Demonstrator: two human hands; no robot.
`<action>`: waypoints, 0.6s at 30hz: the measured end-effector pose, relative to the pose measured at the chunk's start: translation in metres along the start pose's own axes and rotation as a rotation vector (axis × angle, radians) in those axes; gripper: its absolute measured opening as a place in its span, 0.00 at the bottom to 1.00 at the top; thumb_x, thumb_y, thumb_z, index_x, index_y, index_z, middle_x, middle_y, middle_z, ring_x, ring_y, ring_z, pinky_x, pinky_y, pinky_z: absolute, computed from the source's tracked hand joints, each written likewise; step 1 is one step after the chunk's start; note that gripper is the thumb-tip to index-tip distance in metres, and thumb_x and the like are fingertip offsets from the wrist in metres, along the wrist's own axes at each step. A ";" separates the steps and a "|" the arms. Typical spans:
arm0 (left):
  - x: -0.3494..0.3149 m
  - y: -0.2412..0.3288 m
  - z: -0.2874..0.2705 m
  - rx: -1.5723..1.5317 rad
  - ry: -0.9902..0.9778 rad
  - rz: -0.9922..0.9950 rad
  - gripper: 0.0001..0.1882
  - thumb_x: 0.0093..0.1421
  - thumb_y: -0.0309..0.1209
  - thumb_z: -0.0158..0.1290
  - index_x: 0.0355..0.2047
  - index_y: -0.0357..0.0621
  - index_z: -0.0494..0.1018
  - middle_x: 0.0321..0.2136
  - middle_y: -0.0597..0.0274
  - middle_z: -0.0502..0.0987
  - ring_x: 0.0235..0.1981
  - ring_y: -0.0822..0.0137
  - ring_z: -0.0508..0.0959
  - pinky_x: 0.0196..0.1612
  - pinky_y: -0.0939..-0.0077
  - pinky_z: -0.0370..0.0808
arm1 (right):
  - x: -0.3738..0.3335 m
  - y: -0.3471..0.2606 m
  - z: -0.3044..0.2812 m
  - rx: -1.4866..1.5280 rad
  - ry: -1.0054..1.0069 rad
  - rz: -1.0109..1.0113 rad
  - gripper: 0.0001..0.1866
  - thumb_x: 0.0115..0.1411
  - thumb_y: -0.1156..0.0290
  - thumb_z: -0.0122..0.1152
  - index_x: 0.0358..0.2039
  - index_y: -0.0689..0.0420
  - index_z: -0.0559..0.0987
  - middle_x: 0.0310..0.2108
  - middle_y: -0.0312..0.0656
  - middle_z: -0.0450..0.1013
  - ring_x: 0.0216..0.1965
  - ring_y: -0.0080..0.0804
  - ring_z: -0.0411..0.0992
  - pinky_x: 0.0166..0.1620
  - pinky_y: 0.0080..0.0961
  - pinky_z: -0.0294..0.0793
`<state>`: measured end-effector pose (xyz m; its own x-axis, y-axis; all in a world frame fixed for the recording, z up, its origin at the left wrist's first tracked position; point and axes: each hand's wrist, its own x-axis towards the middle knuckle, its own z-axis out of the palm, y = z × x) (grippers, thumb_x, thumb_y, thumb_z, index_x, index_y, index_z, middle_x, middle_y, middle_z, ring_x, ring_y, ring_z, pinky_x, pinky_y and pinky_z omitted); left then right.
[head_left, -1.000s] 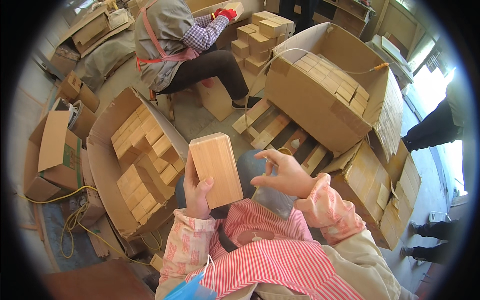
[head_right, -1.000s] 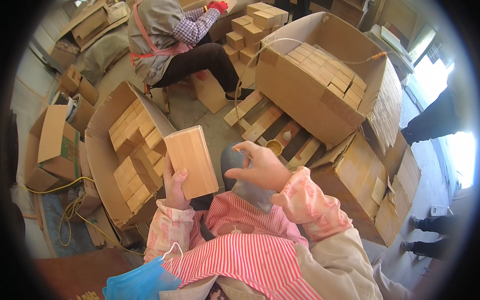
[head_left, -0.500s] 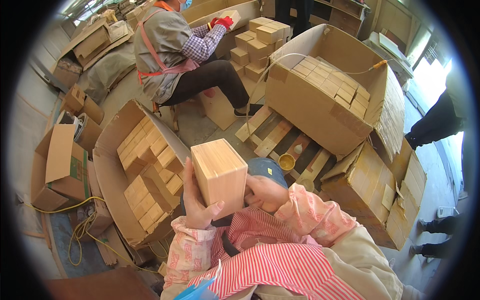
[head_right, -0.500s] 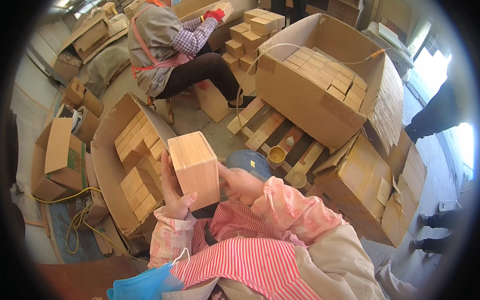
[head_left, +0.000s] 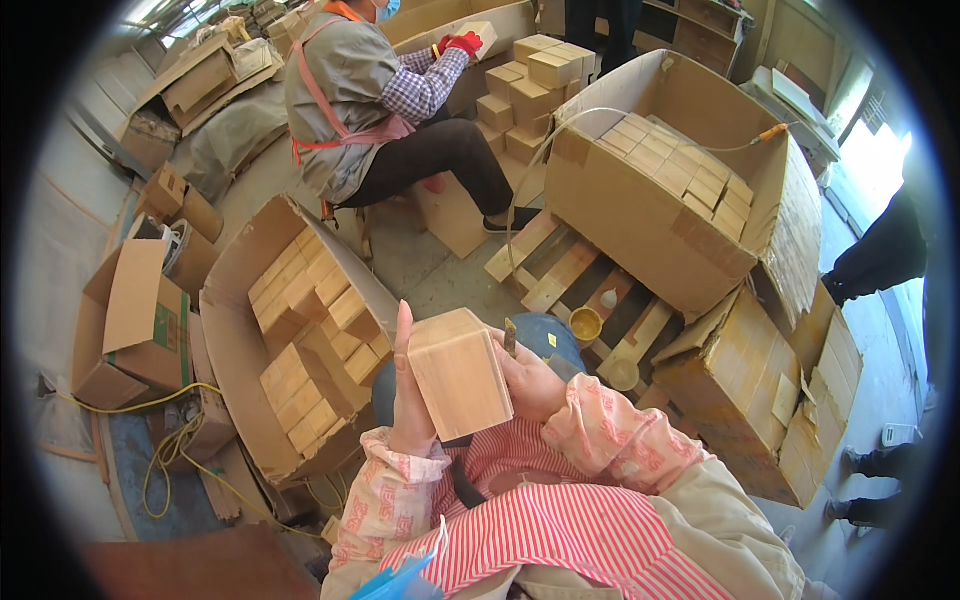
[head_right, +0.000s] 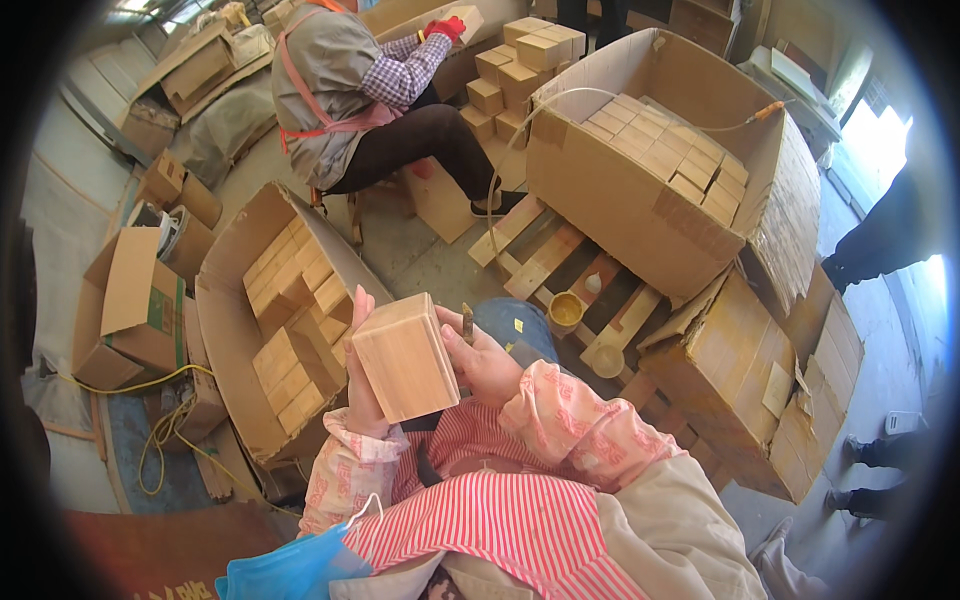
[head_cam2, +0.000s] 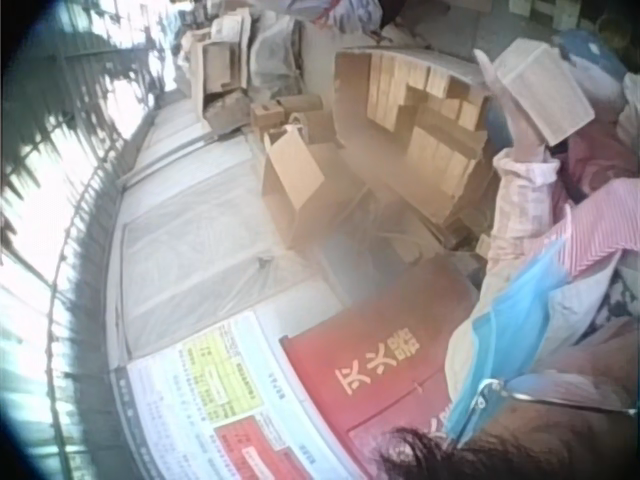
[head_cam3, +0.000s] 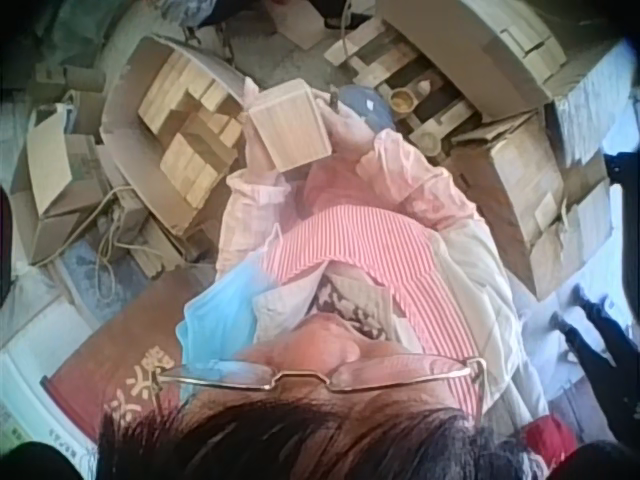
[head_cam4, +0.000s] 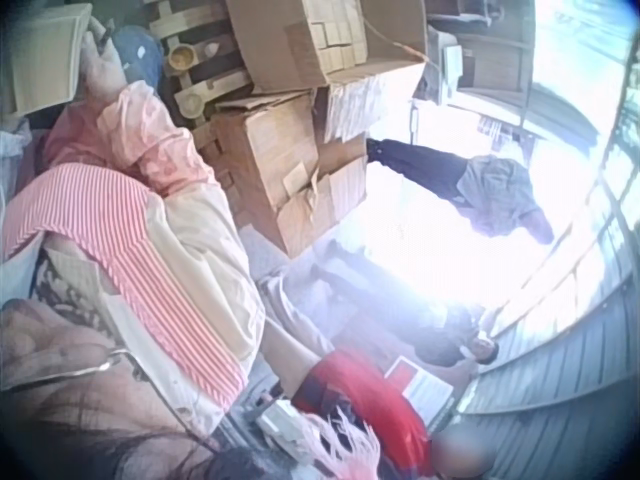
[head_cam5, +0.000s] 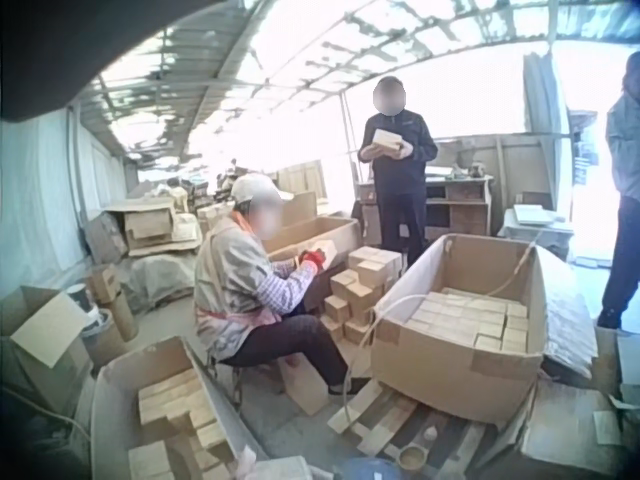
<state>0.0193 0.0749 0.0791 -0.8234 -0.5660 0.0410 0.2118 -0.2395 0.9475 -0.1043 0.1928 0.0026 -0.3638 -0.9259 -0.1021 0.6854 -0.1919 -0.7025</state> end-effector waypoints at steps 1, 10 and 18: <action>0.000 0.001 0.000 -0.064 -0.028 -0.033 0.47 0.76 0.67 0.37 0.83 0.54 0.38 0.77 0.54 0.57 0.72 0.58 0.67 0.72 0.60 0.68 | 0.001 0.001 -0.001 0.024 0.007 -0.021 0.36 0.80 0.52 0.53 0.80 0.50 0.56 0.58 0.32 0.75 0.52 0.20 0.75 0.52 0.22 0.77; -0.004 0.017 -0.018 -0.098 -0.177 -0.135 0.56 0.61 0.46 0.59 0.82 0.46 0.42 0.78 0.54 0.55 0.78 0.57 0.59 0.76 0.62 0.60 | 0.001 0.006 -0.011 0.047 -0.057 -0.289 0.48 0.70 0.60 0.70 0.81 0.56 0.52 0.78 0.40 0.55 0.72 0.31 0.64 0.69 0.33 0.69; -0.009 0.004 -0.036 -0.037 -0.156 -0.086 0.56 0.60 0.38 0.64 0.81 0.40 0.45 0.77 0.52 0.58 0.77 0.58 0.61 0.76 0.62 0.59 | 0.001 -0.006 0.005 0.069 -0.127 -0.131 0.58 0.58 0.57 0.83 0.79 0.58 0.54 0.72 0.42 0.63 0.71 0.30 0.64 0.67 0.29 0.69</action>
<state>0.0468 0.0503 0.0713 -0.9104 -0.4135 0.0121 0.1542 -0.3119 0.9375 -0.1056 0.1916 0.0106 -0.3738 -0.9241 0.0798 0.6806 -0.3317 -0.6533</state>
